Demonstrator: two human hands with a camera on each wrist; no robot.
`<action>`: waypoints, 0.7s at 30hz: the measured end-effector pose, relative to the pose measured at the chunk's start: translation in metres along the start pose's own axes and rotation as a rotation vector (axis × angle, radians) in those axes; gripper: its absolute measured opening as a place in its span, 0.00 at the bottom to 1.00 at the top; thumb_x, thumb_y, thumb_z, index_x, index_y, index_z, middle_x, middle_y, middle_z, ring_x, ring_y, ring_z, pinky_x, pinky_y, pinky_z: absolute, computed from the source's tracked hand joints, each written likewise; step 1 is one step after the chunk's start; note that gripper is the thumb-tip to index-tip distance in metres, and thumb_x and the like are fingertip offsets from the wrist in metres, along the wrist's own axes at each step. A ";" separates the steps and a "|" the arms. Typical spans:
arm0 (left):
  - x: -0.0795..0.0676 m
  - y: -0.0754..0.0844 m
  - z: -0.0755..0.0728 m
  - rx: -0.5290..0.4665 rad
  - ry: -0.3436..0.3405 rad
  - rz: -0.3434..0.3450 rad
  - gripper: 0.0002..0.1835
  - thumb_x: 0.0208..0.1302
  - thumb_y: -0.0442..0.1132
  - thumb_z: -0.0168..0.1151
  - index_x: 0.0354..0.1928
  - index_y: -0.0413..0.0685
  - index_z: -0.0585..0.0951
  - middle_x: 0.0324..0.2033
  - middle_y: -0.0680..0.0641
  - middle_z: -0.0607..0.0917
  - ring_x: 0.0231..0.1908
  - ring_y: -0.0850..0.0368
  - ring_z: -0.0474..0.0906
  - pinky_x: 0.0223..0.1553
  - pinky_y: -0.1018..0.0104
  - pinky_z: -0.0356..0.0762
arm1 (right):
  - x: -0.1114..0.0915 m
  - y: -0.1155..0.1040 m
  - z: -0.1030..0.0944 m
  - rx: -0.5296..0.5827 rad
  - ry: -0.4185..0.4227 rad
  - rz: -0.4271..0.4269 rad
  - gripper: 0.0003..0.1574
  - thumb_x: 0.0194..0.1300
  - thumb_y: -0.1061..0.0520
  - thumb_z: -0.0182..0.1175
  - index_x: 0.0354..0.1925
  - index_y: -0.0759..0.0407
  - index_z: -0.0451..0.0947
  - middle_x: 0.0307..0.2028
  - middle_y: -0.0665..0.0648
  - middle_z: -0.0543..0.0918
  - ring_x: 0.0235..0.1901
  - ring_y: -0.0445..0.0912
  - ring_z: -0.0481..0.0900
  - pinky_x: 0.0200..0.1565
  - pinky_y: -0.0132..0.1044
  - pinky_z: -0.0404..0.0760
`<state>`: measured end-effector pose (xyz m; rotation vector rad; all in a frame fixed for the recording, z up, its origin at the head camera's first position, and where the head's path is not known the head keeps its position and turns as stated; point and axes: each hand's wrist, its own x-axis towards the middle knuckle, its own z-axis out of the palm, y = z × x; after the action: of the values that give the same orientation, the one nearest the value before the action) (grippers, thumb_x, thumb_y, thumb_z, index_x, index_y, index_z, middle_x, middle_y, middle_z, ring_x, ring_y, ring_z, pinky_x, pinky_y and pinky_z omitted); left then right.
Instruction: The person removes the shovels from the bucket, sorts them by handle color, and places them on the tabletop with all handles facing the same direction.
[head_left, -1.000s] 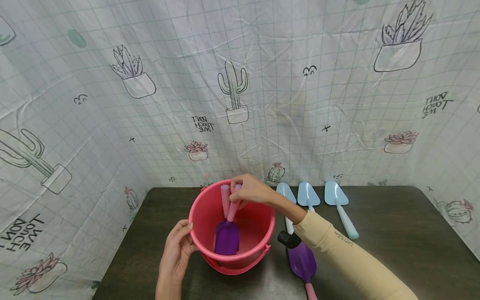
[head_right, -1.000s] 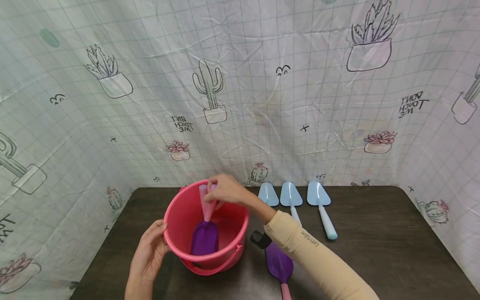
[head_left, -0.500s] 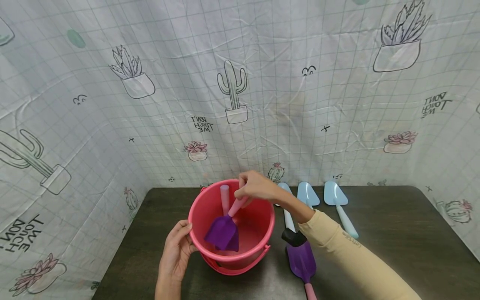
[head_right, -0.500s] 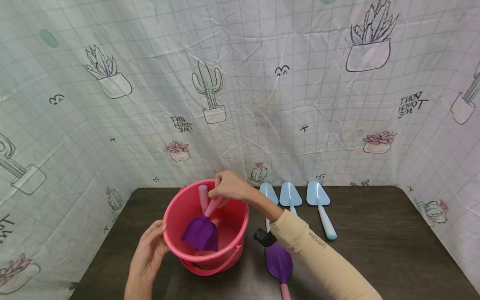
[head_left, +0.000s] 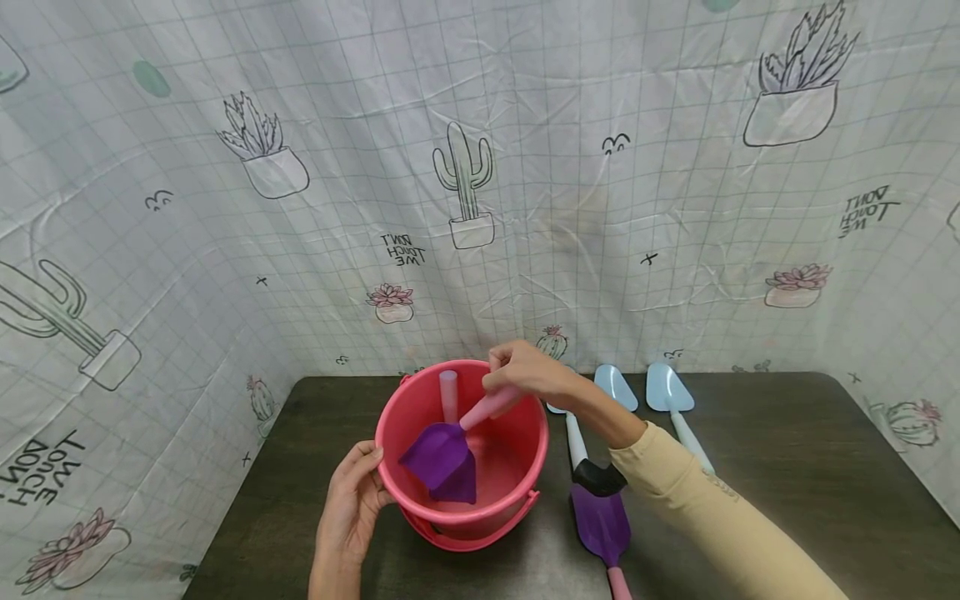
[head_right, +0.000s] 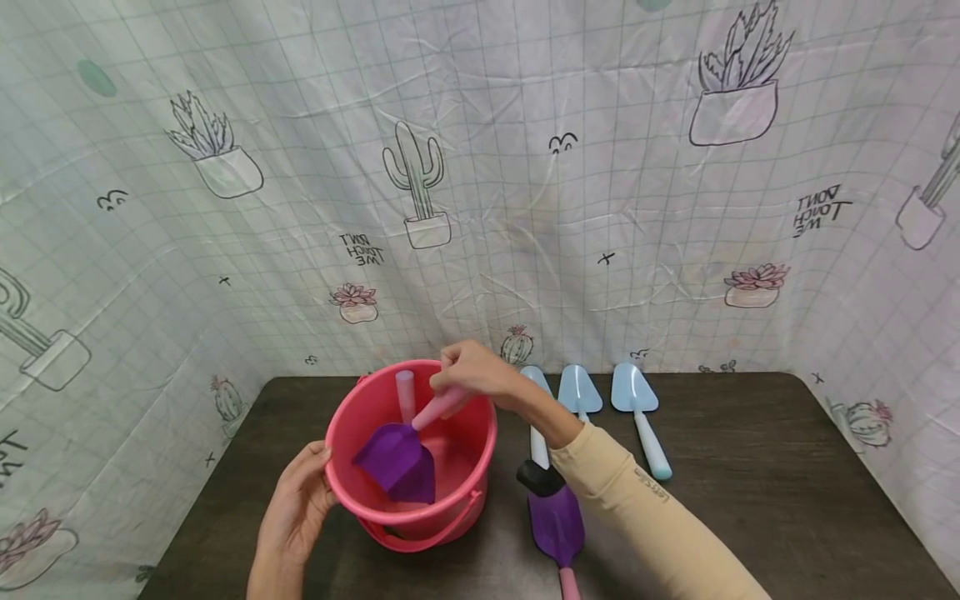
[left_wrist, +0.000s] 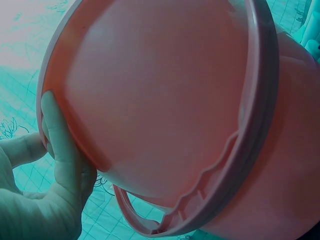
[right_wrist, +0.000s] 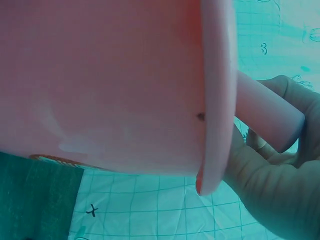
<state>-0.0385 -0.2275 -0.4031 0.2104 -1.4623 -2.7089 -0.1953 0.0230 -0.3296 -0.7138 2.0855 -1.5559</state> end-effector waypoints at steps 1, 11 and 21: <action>0.000 0.000 0.000 0.001 0.000 0.000 0.08 0.80 0.30 0.47 0.42 0.42 0.76 0.34 0.47 0.84 0.30 0.60 0.85 0.27 0.68 0.86 | -0.001 0.000 -0.001 0.031 -0.005 0.012 0.16 0.55 0.64 0.59 0.17 0.53 0.66 0.17 0.48 0.67 0.27 0.45 0.72 0.31 0.34 0.75; -0.001 0.000 0.001 -0.005 -0.009 0.008 0.09 0.79 0.30 0.46 0.42 0.43 0.77 0.34 0.47 0.84 0.30 0.61 0.84 0.27 0.68 0.86 | -0.001 0.001 -0.013 0.351 -0.050 0.165 0.11 0.61 0.67 0.58 0.23 0.59 0.76 0.30 0.56 0.79 0.33 0.51 0.81 0.45 0.54 0.88; -0.001 0.001 0.001 -0.002 -0.007 0.007 0.10 0.79 0.30 0.46 0.41 0.43 0.77 0.33 0.47 0.84 0.29 0.60 0.85 0.27 0.68 0.86 | -0.004 0.003 -0.025 0.606 -0.160 0.251 0.33 0.69 0.64 0.51 0.65 0.86 0.65 0.51 0.66 0.82 0.43 0.55 0.88 0.53 0.53 0.84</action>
<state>-0.0379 -0.2270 -0.4015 0.1954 -1.4599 -2.7080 -0.2077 0.0445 -0.3255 -0.3261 1.4054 -1.7791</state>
